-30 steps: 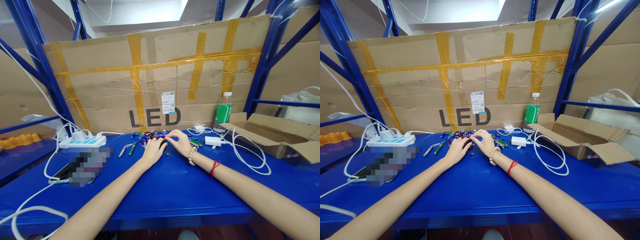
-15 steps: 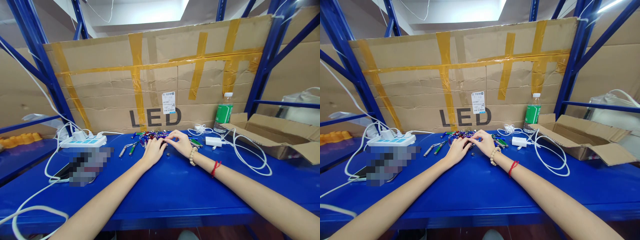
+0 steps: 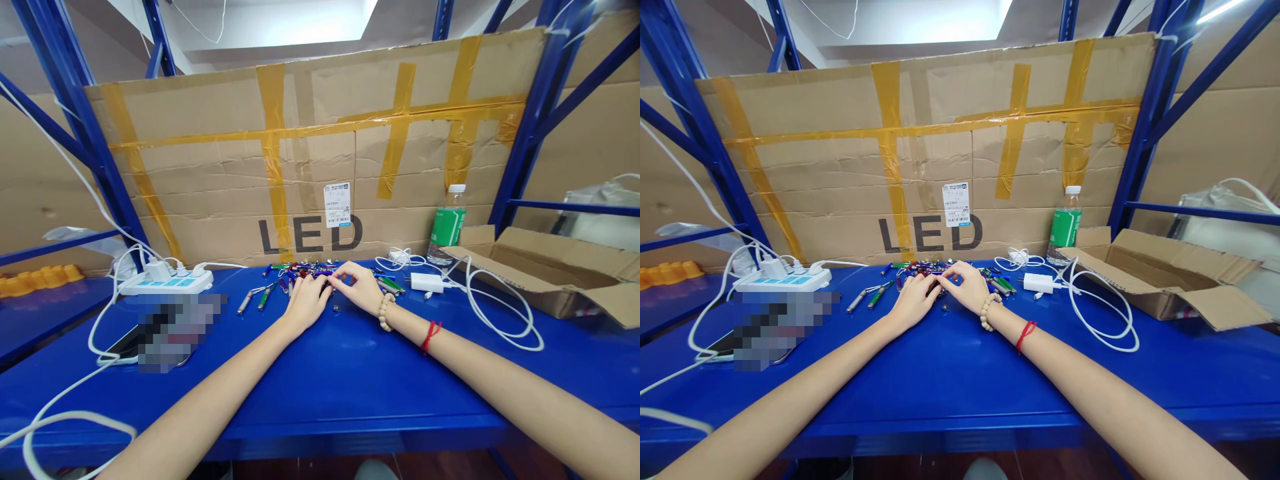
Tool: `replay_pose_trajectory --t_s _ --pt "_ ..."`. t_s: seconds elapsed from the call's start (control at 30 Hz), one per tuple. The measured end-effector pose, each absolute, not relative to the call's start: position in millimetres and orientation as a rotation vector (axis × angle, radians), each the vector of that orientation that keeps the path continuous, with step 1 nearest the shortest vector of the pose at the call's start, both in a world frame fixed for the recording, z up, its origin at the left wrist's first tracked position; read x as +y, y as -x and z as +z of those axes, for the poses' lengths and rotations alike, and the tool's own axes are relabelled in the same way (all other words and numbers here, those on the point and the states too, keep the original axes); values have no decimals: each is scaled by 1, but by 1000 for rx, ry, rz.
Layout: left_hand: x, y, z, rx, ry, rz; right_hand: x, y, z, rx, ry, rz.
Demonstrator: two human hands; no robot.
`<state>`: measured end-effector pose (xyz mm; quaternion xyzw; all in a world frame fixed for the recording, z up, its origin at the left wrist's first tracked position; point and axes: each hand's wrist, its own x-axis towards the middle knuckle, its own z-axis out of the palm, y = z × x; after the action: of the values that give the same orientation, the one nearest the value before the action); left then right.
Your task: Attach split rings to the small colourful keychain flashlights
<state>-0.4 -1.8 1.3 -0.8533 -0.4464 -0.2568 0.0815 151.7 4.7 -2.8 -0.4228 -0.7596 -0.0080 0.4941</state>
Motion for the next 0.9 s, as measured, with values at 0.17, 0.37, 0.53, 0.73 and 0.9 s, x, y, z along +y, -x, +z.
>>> replay_pose_trajectory --t_s 0.17,0.37,0.53,0.73,0.9 --pt "0 0 1 -1340 2524 -791 -1 -153 2 -1776 1412 -131" --pt "0 0 1 -1335 2519 -789 -3 -156 5 -1951 1647 -221" --pt "-1 0 2 -1333 2516 -792 2 -157 3 -2032 1634 -171" --pt "-1 0 2 -1324 2508 -786 10 -160 -4 -2018 1531 -14" --pt "0 0 2 -1311 2510 -794 8 -161 -1 -2039 1609 -88"
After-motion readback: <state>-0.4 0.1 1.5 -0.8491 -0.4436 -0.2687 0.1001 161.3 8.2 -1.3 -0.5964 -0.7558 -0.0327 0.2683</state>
